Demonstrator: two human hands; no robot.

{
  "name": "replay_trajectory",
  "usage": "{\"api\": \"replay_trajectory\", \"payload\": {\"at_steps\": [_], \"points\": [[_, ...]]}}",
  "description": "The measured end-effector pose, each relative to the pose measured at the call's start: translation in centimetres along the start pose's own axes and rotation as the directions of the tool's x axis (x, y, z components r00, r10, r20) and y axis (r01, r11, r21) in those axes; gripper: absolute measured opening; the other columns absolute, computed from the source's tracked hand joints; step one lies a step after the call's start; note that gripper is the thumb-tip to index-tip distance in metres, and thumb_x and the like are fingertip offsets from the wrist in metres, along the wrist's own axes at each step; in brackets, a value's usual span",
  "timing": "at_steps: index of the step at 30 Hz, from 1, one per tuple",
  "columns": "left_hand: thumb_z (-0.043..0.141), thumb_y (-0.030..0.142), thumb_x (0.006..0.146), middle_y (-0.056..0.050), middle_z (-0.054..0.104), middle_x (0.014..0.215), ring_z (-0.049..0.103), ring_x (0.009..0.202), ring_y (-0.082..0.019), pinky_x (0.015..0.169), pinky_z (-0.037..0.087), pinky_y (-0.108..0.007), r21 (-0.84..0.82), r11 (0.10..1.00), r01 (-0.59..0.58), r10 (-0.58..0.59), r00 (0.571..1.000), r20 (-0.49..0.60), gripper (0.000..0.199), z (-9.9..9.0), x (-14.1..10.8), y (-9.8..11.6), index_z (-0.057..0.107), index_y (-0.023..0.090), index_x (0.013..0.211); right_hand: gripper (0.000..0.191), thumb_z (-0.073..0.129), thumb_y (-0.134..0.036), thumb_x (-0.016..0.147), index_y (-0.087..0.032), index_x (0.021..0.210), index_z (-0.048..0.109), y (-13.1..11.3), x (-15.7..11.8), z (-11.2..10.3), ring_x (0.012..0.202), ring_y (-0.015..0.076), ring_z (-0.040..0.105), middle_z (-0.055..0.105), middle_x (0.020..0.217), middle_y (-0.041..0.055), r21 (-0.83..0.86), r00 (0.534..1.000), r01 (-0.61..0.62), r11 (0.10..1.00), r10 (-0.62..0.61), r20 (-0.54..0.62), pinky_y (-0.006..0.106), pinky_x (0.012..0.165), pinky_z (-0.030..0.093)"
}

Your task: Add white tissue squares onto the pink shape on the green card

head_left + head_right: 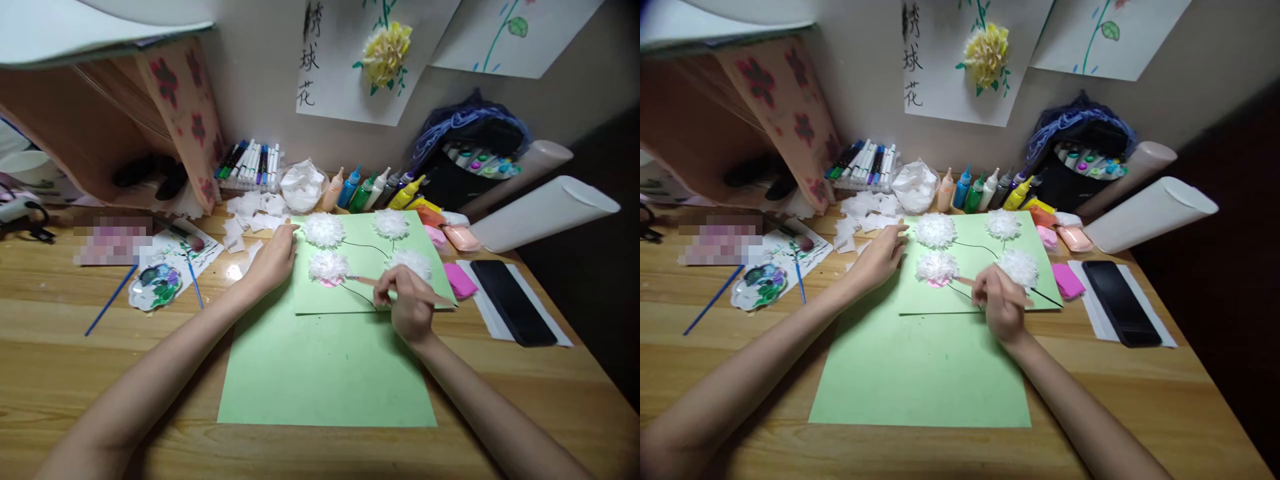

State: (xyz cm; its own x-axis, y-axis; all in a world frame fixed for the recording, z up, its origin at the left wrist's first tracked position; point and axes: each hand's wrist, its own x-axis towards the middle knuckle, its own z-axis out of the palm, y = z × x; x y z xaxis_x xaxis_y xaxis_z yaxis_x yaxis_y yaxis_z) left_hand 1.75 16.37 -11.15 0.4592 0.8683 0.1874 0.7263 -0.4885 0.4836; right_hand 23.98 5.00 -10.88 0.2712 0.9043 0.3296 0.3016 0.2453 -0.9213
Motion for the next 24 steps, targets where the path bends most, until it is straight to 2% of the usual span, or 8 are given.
{"api": "replay_trajectory", "payload": {"at_steps": [2, 4, 7, 10, 15, 24], "points": [[0.041, 0.017, 0.087, -0.011, 0.058, 0.119, 0.061, 0.104, -0.023, 0.085, 0.051, -0.037, 0.051, 0.996, 0.070, -0.067, 0.997, -0.046, 0.031, -2.0, 0.3, -0.5, 0.052, 0.019, 0.117, 0.040, 0.042, -0.041, 0.094, -0.021, 0.061, 0.053, 0.8, -1.9, 0.2, 0.040, 0.0124, 0.046, 0.053, 0.047, -0.0008, 0.041, 1.000, 0.010, 0.999, -0.010, -0.012, 0.027, 0.040, 0.036], [0.048, 0.020, 0.085, -0.010, 0.063, 0.110, 0.060, 0.102, -0.026, 0.084, 0.050, -0.039, 0.194, 0.965, 0.174, -0.165, 0.984, -0.065, 0.022, -4.0, 0.5, -1.2, 0.060, 0.019, 0.103, 0.040, 0.040, -0.040, 0.094, -0.021, 0.061, 0.053, 1.2, -3.0, 0.6, 0.040, 0.0132, 0.046, 0.051, 0.046, -0.0004, 0.130, 1.000, -0.023, 0.991, 0.022, 0.012, 0.027, 0.039, 0.035], [0.056, 0.027, 0.081, -0.012, 0.068, 0.096, 0.062, 0.097, -0.030, 0.078, 0.049, -0.038, 0.356, 0.878, 0.320, -0.345, 0.939, 0.008, 0.014, -5.8, 0.5, -2.5, 0.064, 0.018, 0.085, 0.041, 0.040, -0.040, 0.094, -0.021, 0.061, 0.054, 1.0, -3.2, 1.1, 0.039, 0.0135, 0.046, 0.050, 0.044, -0.0006, 0.214, 0.999, -0.048, 0.976, 0.045, 0.016, 0.027, 0.038, 0.035], [0.057, 0.031, 0.080, -0.011, 0.070, 0.090, 0.064, 0.088, -0.027, 0.070, 0.048, -0.033, 0.346, 0.860, 0.375, -0.433, 0.895, 0.107, 0.015, -6.0, 0.5, -3.3, 0.065, 0.018, 0.077, 0.040, 0.042, -0.039, 0.093, -0.020, 0.060, 0.054, 0.6, -3.0, 1.5, 0.038, 0.0128, 0.046, 0.050, 0.044, -0.0009, 0.228, 0.998, -0.059, 0.972, 0.059, 0.007, 0.026, 0.037, 0.034], [0.057, 0.029, 0.079, -0.008, 0.072, 0.090, 0.064, 0.084, -0.023, 0.065, 0.044, -0.029, 0.259, 0.891, 0.373, -0.408, 0.907, 0.099, 0.013, -5.8, 0.7, -3.6, 0.065, 0.019, 0.078, 0.040, 0.042, -0.040, 0.093, -0.020, 0.059, 0.054, 0.8, -3.1, 1.4, 0.038, 0.0130, 0.046, 0.050, 0.045, -0.0005, 0.224, 0.999, -0.039, 0.974, 0.042, -0.008, 0.026, 0.037, 0.034], [0.057, 0.032, 0.079, -0.004, 0.070, 0.081, 0.061, 0.075, -0.019, 0.065, 0.041, -0.027, -0.018, 0.953, 0.302, -0.300, 0.951, 0.070, 0.017, -7.5, 1.0, -2.4, 0.064, 0.018, 0.075, 0.040, 0.040, -0.037, 0.093, -0.019, 0.060, 0.054, 1.5, -3.0, 1.2, 0.039, 0.0108, 0.046, 0.051, 0.046, -0.0017, 0.204, 1.000, 0.008, 0.979, -0.005, -0.018, 0.024, 0.039, 0.034]]}}
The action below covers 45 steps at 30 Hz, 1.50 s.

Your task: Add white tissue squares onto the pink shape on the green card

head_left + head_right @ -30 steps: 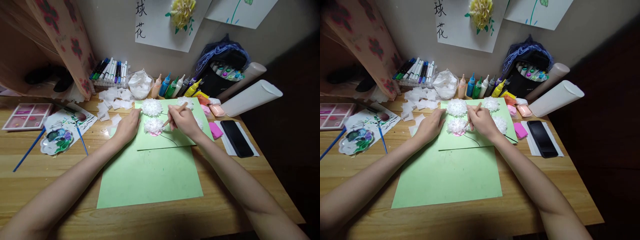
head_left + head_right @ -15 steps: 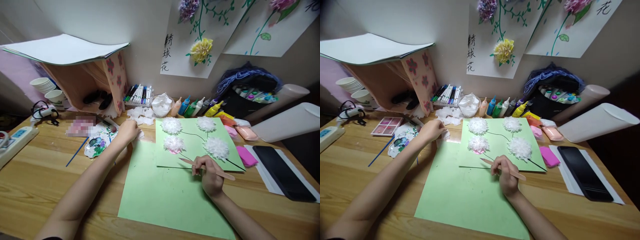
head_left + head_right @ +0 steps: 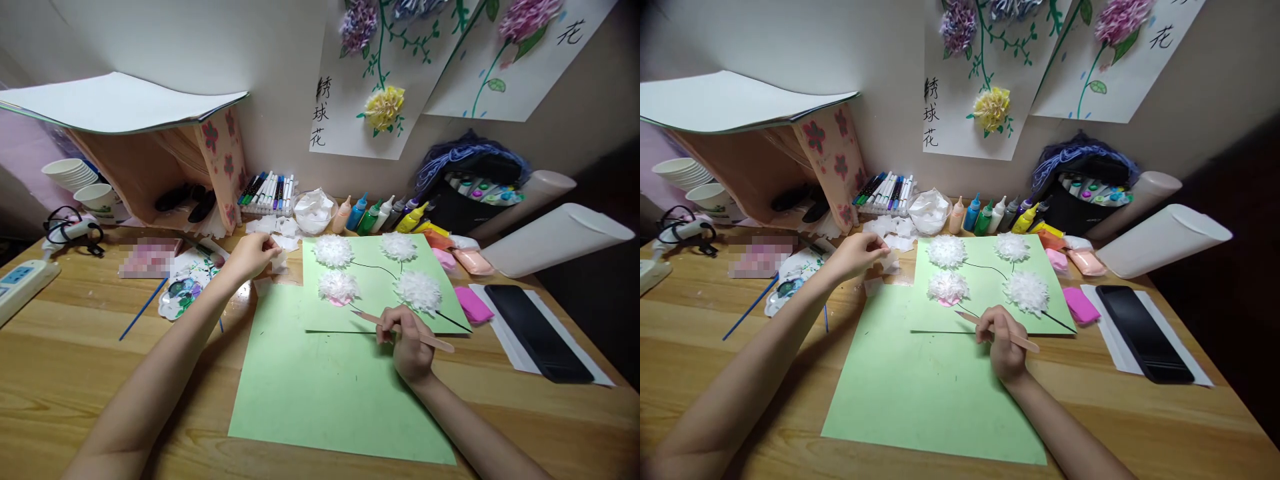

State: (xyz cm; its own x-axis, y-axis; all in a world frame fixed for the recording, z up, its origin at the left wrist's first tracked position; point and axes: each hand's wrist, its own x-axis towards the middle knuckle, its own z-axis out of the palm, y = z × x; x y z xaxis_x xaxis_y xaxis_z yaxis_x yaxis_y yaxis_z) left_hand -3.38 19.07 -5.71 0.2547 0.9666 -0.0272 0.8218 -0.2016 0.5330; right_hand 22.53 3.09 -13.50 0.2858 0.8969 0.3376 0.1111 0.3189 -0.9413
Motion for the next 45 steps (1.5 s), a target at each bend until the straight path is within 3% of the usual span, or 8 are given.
{"api": "replay_trajectory", "payload": {"at_steps": [6, 10, 15, 18, 22, 26, 35, 45], "points": [[0.058, 0.034, 0.079, -0.004, 0.068, 0.079, 0.059, 0.075, -0.017, 0.067, 0.042, -0.027, -0.315, 0.947, -0.063, 0.092, 0.993, 0.077, 0.019, -0.5, -1.5, 3.1, 0.062, 0.015, 0.075, 0.039, 0.039, -0.037, 0.094, -0.019, 0.062, 0.053, 0.1, 0.1, -0.3, 0.042, 0.0113, 0.045, 0.050, 0.045, -0.0023, -0.015, 0.997, 0.046, 0.999, -0.047, -0.054, 0.024, 0.042, 0.034], [0.060, 0.031, 0.081, -0.003, 0.068, 0.081, 0.060, 0.076, -0.015, 0.070, 0.045, -0.026, -0.528, 0.843, -0.104, 0.303, 0.903, 0.305, 0.016, 3.2, -4.1, 6.3, 0.063, 0.016, 0.079, 0.040, 0.038, -0.037, 0.094, -0.020, 0.060, 0.052, 0.3, 0.6, -0.9, 0.040, 0.0114, 0.042, 0.048, 0.044, -0.0031, -0.062, 0.982, 0.077, 0.995, -0.087, -0.169, 0.026, 0.042, 0.030], [0.057, 0.025, 0.086, -0.003, 0.065, 0.085, 0.055, 0.081, -0.017, 0.069, 0.042, -0.029, -0.215, 0.890, -0.401, 0.440, 0.880, 0.180, 0.010, 9.6, -6.2, 8.4, 0.063, 0.018, 0.082, 0.043, 0.037, -0.038, 0.095, -0.021, 0.058, 0.050, 1.2, 1.1, -1.9, 0.040, 0.0108, 0.039, 0.046, 0.045, -0.0033, -0.159, 0.981, 0.100, 0.982, -0.124, -0.147, 0.027, 0.043, 0.028], [0.054, 0.024, 0.088, -0.005, 0.062, 0.089, 0.052, 0.085, -0.020, 0.068, 0.040, -0.031, 0.029, 0.866, -0.500, 0.498, 0.866, 0.054, 0.011, 11.3, -5.9, 8.7, 0.063, 0.018, 0.085, 0.042, 0.036, -0.034, 0.096, -0.020, 0.059, 0.050, 1.4, 1.2, -2.2, 0.040, 0.0103, 0.040, 0.046, 0.046, -0.0036, -0.200, 0.981, 0.160, 0.967, -0.179, -0.079, 0.027, 0.044, 0.030], [0.053, 0.022, 0.088, -0.006, 0.059, 0.087, 0.050, 0.082, -0.020, 0.066, 0.039, -0.032, 0.183, 0.844, -0.505, 0.517, 0.856, -0.023, 0.012, 11.6, -4.9, 8.9, 0.062, 0.018, 0.083, 0.042, 0.035, -0.029, 0.097, -0.020, 0.060, 0.049, 0.7, 1.3, -2.0, 0.044, 0.0098, 0.043, 0.045, 0.048, -0.0037, -0.272, 0.963, 0.269, 0.924, -0.264, 0.055, 0.026, 0.048, 0.033], [0.053, 0.023, 0.088, -0.006, 0.057, 0.086, 0.051, 0.081, -0.021, 0.067, 0.040, -0.033, 0.183, 0.860, -0.476, 0.490, 0.871, -0.038, 0.011, 11.6, -4.5, 9.2, 0.061, 0.018, 0.082, 0.037, 0.036, -0.028, 0.098, -0.020, 0.065, 0.051, 0.2, 1.7, -1.5, 0.045, 0.0092, 0.046, 0.048, 0.050, -0.0043, -0.336, 0.973, 0.207, 0.919, -0.159, 0.165, 0.024, 0.050, 0.037], [0.040, 0.019, 0.092, -0.010, 0.054, 0.104, 0.055, 0.094, -0.021, 0.079, 0.046, -0.035, -0.027, 0.954, -0.300, 0.291, 0.941, -0.175, 0.015, 9.7, -2.8, 4.8, 0.048, 0.017, 0.104, 0.036, 0.039, -0.038, 0.097, -0.021, 0.069, 0.052, 0.6, 2.1, -1.2, 0.050, 0.0097, 0.053, 0.053, 0.055, -0.0035, -0.244, 0.993, 0.014, 0.970, 0.015, 0.116, 0.023, 0.051, 0.042], [0.051, 0.017, 0.087, -0.009, 0.058, 0.108, 0.059, 0.096, -0.020, 0.078, 0.050, -0.034, 0.014, 0.940, -0.341, 0.340, 0.932, -0.129, 0.022, 9.8, -2.7, 2.1, 0.045, 0.019, 0.108, 0.036, 0.040, -0.042, 0.096, -0.021, 0.070, 0.053, 0.6, 2.2, -0.9, 0.052, 0.0099, 0.055, 0.057, 0.057, -0.0027, -0.246, 0.990, -0.049, 0.968, 0.080, 0.117, 0.023, 0.052, 0.045]]}}
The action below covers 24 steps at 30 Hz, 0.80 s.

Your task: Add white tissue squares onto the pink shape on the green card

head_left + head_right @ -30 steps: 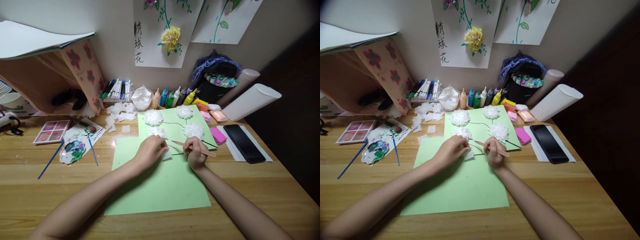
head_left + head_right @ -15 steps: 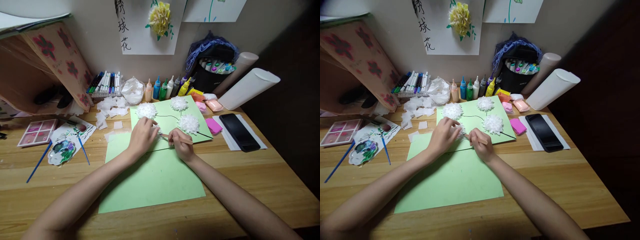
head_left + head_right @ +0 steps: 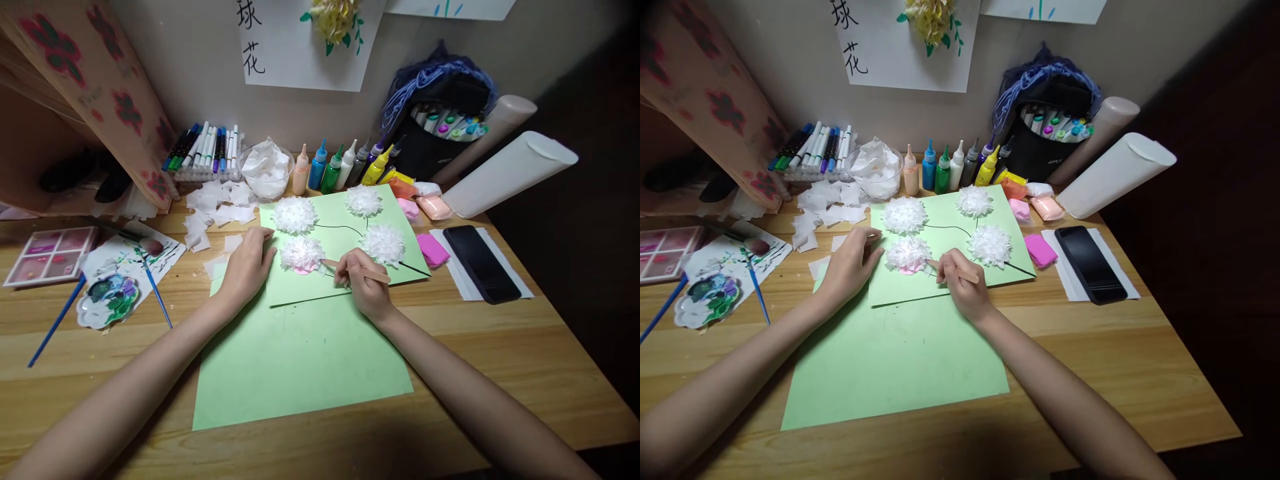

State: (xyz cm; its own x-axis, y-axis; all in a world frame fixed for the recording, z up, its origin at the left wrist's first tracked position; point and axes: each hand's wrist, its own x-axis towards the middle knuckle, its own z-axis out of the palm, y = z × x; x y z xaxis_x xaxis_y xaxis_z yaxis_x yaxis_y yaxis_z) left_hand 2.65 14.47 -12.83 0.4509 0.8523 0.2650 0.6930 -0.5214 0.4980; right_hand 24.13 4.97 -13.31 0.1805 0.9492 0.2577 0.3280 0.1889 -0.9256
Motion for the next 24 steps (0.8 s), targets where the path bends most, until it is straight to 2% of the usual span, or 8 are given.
{"api": "replay_trajectory", "payload": {"at_steps": [3, 7, 11, 17, 21, 24], "points": [[0.049, 0.017, 0.088, -0.009, 0.058, 0.109, 0.060, 0.097, -0.020, 0.077, 0.050, -0.034, 0.031, 0.999, -0.015, 0.014, 1.000, 0.009, 0.022, 0.0, 0.0, 0.1, 0.044, 0.019, 0.109, 0.038, 0.040, -0.044, 0.096, -0.021, 0.068, 0.052, -0.3, 0.8, 0.0, 0.050, 0.0098, 0.054, 0.056, 0.055, -0.0029, -0.012, 0.999, -0.014, 1.000, 0.015, 0.033, 0.023, 0.051, 0.045], [0.047, 0.017, 0.088, -0.010, 0.058, 0.110, 0.060, 0.097, -0.021, 0.076, 0.050, -0.033, 0.052, 0.998, -0.018, 0.017, 1.000, 0.018, 0.022, -0.1, 0.0, 0.1, 0.044, 0.020, 0.110, 0.041, 0.040, -0.046, 0.095, -0.021, 0.065, 0.050, -1.2, 3.3, 0.1, 0.046, 0.0096, 0.053, 0.051, 0.047, -0.0043, -0.012, 0.990, -0.048, 0.999, 0.049, 0.133, 0.022, 0.047, 0.042], [0.047, 0.019, 0.089, -0.010, 0.058, 0.111, 0.060, 0.096, -0.021, 0.072, 0.049, -0.032, 0.077, 0.997, -0.019, 0.017, 0.999, 0.028, 0.021, -0.1, 0.1, 0.2, 0.044, 0.020, 0.110, 0.043, 0.042, -0.047, 0.095, -0.020, 0.062, 0.051, -1.9, 5.0, -0.1, 0.040, 0.0090, 0.050, 0.049, 0.041, -0.0051, -0.025, 0.983, -0.040, 0.999, 0.043, 0.178, 0.022, 0.045, 0.041], [0.047, 0.019, 0.089, -0.010, 0.058, 0.111, 0.061, 0.097, -0.022, 0.072, 0.050, -0.032, 0.097, 0.995, -0.017, 0.014, 0.999, 0.029, 0.023, -0.1, 0.1, 0.4, 0.044, 0.018, 0.112, 0.042, 0.039, -0.043, 0.096, -0.021, 0.063, 0.051, -1.6, 3.0, -1.3, 0.039, 0.0089, 0.050, 0.051, 0.045, -0.0043, 0.003, 0.998, 0.062, 0.998, -0.062, 0.005, 0.023, 0.042, 0.041], [0.047, 0.018, 0.089, -0.010, 0.058, 0.110, 0.060, 0.098, -0.022, 0.074, 0.050, -0.033, 0.095, 0.995, -0.026, 0.023, 0.999, 0.025, 0.023, -0.1, 0.0, 0.3, 0.044, 0.019, 0.111, 0.043, 0.038, -0.043, 0.097, -0.020, 0.063, 0.051, -1.0, 1.6, -1.5, 0.040, 0.0083, 0.051, 0.053, 0.047, -0.0038, -0.066, 0.996, 0.082, 0.994, -0.079, 0.050, 0.022, 0.044, 0.043], [0.047, 0.018, 0.089, -0.010, 0.058, 0.111, 0.060, 0.095, -0.022, 0.071, 0.049, -0.032, 0.106, 0.994, -0.027, 0.024, 0.999, 0.026, 0.023, 0.0, 0.0, 0.3, 0.044, 0.019, 0.111, 0.042, 0.038, -0.044, 0.096, -0.020, 0.063, 0.050, -0.7, 1.5, -1.1, 0.042, 0.0082, 0.053, 0.052, 0.047, -0.0042, -0.056, 0.996, 0.064, 0.996, -0.060, 0.071, 0.021, 0.044, 0.043]]}}
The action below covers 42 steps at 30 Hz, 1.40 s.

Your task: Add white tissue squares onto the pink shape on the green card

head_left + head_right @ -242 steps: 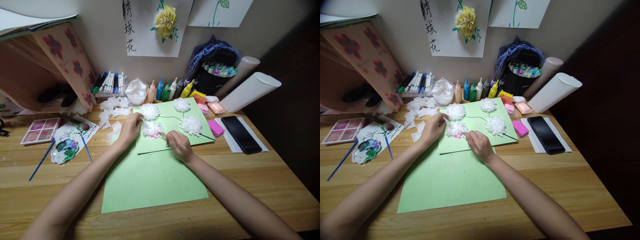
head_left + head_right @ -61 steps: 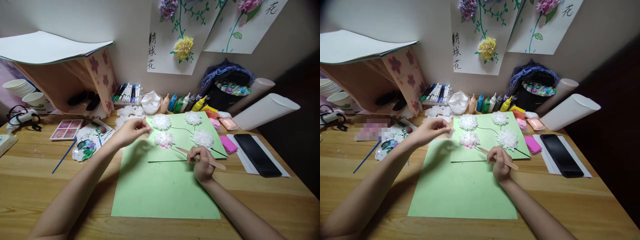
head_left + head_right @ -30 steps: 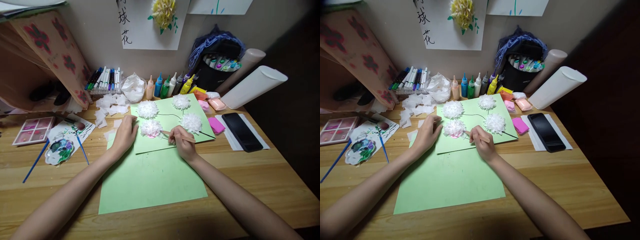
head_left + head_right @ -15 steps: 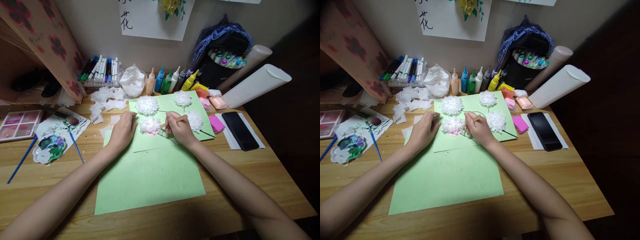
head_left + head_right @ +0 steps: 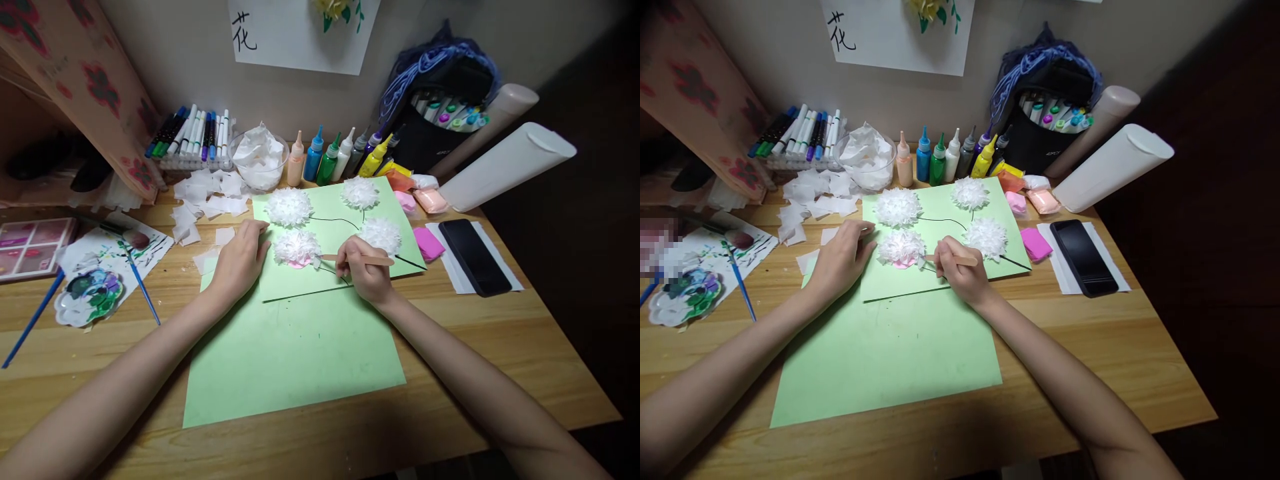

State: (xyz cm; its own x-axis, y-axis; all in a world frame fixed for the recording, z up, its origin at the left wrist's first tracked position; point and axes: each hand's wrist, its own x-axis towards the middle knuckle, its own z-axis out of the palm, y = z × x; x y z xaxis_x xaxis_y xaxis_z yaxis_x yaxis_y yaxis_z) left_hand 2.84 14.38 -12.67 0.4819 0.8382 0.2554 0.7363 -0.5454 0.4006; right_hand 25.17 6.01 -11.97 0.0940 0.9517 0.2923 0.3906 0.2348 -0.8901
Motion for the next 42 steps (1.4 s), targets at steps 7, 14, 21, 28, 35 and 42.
{"api": "replay_trajectory", "payload": {"at_steps": [7, 14, 21, 28, 35, 42], "points": [[0.045, 0.019, 0.090, -0.010, 0.058, 0.110, 0.059, 0.091, -0.021, 0.069, 0.047, -0.031, 0.013, 1.000, 0.000, 0.000, 1.000, 0.005, 0.020, -0.1, 0.0, 0.1, 0.045, 0.019, 0.110, 0.042, 0.039, -0.044, 0.096, -0.021, 0.063, 0.050, 0.3, 0.2, 0.6, 0.044, 0.0086, 0.054, 0.053, 0.048, -0.0039, 0.031, 0.999, -0.032, 0.999, 0.032, -0.009, 0.022, 0.045, 0.045], [0.044, 0.021, 0.090, -0.009, 0.057, 0.112, 0.059, 0.091, -0.021, 0.067, 0.046, -0.030, 0.022, 1.000, 0.007, -0.008, 1.000, 0.012, 0.021, -0.1, 0.0, 0.1, 0.046, 0.020, 0.111, 0.042, 0.037, -0.046, 0.096, -0.021, 0.064, 0.048, 0.2, 0.4, 1.1, 0.043, 0.0084, 0.053, 0.053, 0.048, -0.0042, 0.020, 0.998, -0.046, 0.999, 0.047, -0.051, 0.022, 0.046, 0.045], [0.043, 0.020, 0.091, -0.009, 0.057, 0.113, 0.059, 0.093, -0.021, 0.066, 0.046, -0.030, 0.025, 1.000, 0.009, -0.009, 1.000, 0.017, 0.022, 0.0, 0.0, 0.0, 0.046, 0.019, 0.112, 0.041, 0.038, -0.044, 0.096, -0.022, 0.063, 0.047, -0.5, 1.9, 1.3, 0.044, 0.0099, 0.053, 0.049, 0.045, -0.0046, -0.024, 0.999, -0.033, 0.999, 0.034, 0.023, 0.024, 0.048, 0.044], [0.042, 0.020, 0.090, -0.009, 0.057, 0.113, 0.059, 0.094, -0.022, 0.067, 0.047, -0.030, 0.027, 1.000, -0.004, 0.004, 1.000, 0.018, 0.022, 0.1, 0.0, 0.0, 0.045, 0.020, 0.112, 0.044, 0.040, -0.046, 0.095, -0.021, 0.060, 0.050, -1.2, 4.6, 1.0, 0.039, 0.0104, 0.051, 0.046, 0.037, -0.0055, -0.022, 0.992, -0.073, 0.997, 0.075, 0.098, 0.024, 0.045, 0.042], [0.041, 0.020, 0.091, -0.009, 0.057, 0.114, 0.059, 0.094, -0.022, 0.066, 0.046, -0.030, 0.038, 0.999, -0.001, 0.000, 1.000, 0.025, 0.022, 0.1, -0.1, 0.1, 0.045, 0.019, 0.113, 0.043, 0.037, -0.043, 0.097, -0.022, 0.061, 0.048, -1.1, 1.7, 0.2, 0.038, 0.0092, 0.049, 0.048, 0.043, -0.0047, -0.017, 0.999, 0.029, 0.999, -0.030, -0.025, 0.024, 0.043, 0.041], [0.041, 0.019, 0.091, -0.009, 0.057, 0.114, 0.059, 0.094, -0.022, 0.067, 0.047, -0.030, 0.040, 0.999, -0.010, 0.010, 1.000, 0.019, 0.022, 0.1, -0.1, 0.0, 0.044, 0.020, 0.113, 0.042, 0.037, -0.041, 0.097, -0.021, 0.061, 0.047, -0.5, 1.1, 0.7, 0.041, 0.0096, 0.052, 0.048, 0.043, -0.0047, -0.053, 1.000, 0.026, 0.998, -0.025, 0.015, 0.023, 0.043, 0.042]]}}
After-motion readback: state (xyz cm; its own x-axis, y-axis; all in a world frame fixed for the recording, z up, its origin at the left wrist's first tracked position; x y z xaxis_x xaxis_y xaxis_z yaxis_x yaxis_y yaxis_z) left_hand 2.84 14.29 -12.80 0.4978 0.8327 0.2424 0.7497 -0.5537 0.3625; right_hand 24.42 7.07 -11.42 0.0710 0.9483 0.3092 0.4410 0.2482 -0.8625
